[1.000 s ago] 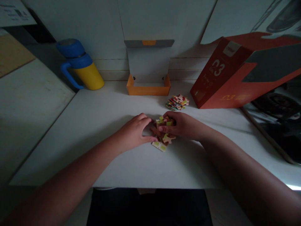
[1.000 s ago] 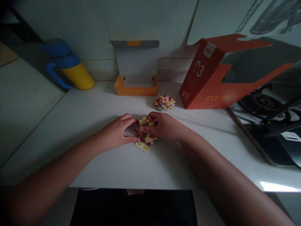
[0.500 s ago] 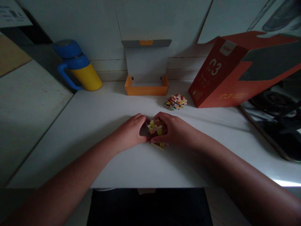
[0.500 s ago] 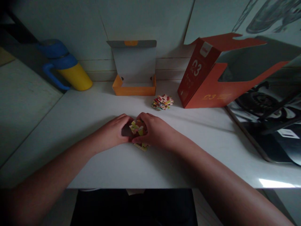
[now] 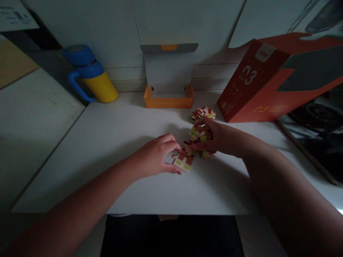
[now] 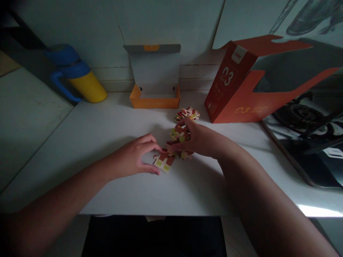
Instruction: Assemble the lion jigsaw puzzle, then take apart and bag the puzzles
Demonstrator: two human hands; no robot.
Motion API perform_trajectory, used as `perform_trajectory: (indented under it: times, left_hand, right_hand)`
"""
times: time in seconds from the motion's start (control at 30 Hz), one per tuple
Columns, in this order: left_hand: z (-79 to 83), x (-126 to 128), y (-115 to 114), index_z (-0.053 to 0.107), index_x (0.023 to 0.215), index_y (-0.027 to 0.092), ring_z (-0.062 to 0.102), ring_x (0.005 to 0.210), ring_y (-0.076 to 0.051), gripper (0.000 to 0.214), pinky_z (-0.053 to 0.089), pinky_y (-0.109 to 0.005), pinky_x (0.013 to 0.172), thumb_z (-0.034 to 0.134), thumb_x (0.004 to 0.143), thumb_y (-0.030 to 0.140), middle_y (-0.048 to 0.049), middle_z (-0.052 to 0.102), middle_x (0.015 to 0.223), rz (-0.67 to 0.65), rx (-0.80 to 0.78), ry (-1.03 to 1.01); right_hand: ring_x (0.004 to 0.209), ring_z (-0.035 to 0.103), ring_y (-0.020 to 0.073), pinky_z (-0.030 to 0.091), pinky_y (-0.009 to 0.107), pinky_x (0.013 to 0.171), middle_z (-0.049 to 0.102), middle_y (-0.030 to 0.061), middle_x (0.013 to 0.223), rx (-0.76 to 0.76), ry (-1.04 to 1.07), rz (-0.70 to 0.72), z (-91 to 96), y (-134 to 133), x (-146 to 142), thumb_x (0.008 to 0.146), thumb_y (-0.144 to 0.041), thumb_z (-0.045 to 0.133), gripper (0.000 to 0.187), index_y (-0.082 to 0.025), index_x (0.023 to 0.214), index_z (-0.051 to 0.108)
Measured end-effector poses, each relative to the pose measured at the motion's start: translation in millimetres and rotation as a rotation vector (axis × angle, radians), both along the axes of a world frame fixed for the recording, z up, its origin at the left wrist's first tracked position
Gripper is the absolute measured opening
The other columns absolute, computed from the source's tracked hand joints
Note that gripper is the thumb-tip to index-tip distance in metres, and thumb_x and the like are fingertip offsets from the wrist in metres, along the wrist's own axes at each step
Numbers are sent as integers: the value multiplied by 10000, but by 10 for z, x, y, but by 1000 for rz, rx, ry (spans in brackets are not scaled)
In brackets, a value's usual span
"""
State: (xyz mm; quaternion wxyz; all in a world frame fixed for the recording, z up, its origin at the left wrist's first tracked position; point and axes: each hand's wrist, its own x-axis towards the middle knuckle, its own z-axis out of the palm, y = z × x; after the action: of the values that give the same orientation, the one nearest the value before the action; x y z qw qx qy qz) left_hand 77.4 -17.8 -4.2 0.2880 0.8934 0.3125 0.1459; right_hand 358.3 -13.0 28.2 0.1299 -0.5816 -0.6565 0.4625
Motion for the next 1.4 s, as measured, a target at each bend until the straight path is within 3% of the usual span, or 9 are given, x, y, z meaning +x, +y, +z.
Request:
perform_trajectory:
  times: [0.13, 0.37, 0.53, 0.7, 0.87, 1.0, 1.07, 1.23, 1.4]
  left_hand:
    - [-34, 17, -7, 727, 1151, 214, 655, 995, -230, 474, 539, -359, 876, 921, 790, 452, -51, 643, 1120, -12, 0, 64]
    - [-56, 12, 24, 726, 1087, 208, 661, 974, -226, 386, 526, -346, 827, 904, 820, 423, -47, 656, 1086, 2, 10, 66]
    - [-26, 21, 17, 721, 1064, 203, 669, 966, -222, 389, 527, -349, 827, 904, 817, 441, -43, 661, 1068, 6, -2, 68]
    - [-22, 25, 19, 732, 1047, 199, 673, 937, -222, 372, 528, -341, 804, 910, 812, 426, -52, 670, 1046, 0, 1, 72]
    - [-49, 2, 48, 747, 1002, 215, 664, 879, -191, 276, 494, -319, 765, 867, 860, 418, -32, 685, 981, -31, -14, 49]
    - [-45, -5, 50, 754, 999, 220, 661, 856, -174, 216, 471, -307, 763, 846, 890, 382, -23, 698, 937, -82, -29, 49]
    - [-42, 0, 41, 742, 997, 213, 654, 840, -173, 248, 464, -305, 757, 859, 875, 395, -19, 695, 922, -65, -18, 55]
    - [-41, 25, 13, 628, 828, 199, 589, 726, -174, 348, 392, -304, 642, 870, 837, 448, 4, 635, 792, 77, 78, 138]
    - [-47, 45, 12, 603, 808, 210, 583, 703, -180, 292, 387, -309, 635, 855, 828, 356, 0, 635, 778, 114, 120, 188]
  right_hand:
    - [907, 745, 278, 577, 351, 704, 773, 99, 1159, 56, -113, 36, -7, -51, -95, 688, -595, 905, 848, -259, 1353, 501]
    - [832, 732, 261, 543, 342, 677, 782, 71, 1048, 106, -199, 46, 4, -89, -171, 688, -556, 904, 734, -266, 1269, 563]
    - [910, 754, 289, 581, 358, 703, 792, 92, 1095, 29, -52, 39, -20, -60, -152, 694, -528, 912, 734, -253, 1273, 555]
    - [795, 760, 264, 583, 339, 595, 798, 76, 1022, -121, 145, 64, -2, -86, -178, 768, -524, 874, 684, -269, 1290, 514]
    - [841, 755, 259, 596, 332, 630, 787, 71, 1025, -32, 103, 27, 15, -78, -181, 735, -466, 898, 583, -258, 1186, 593]
    - [825, 756, 266, 590, 341, 608, 770, 77, 1026, 27, 289, -143, 29, -58, -112, 712, -512, 915, 697, -259, 1248, 548]
    - [838, 756, 266, 593, 350, 636, 769, 74, 1034, 1, 333, -126, 47, -67, -101, 717, -512, 909, 708, -257, 1263, 538]
    - [865, 729, 251, 558, 344, 716, 779, 44, 1025, -8, 8, 155, 70, -135, -219, 706, -514, 903, 603, -272, 1190, 636]
    - [907, 711, 264, 513, 341, 739, 779, 48, 1070, 87, -155, 189, 54, -185, -327, 691, -579, 901, 640, -285, 1202, 651]
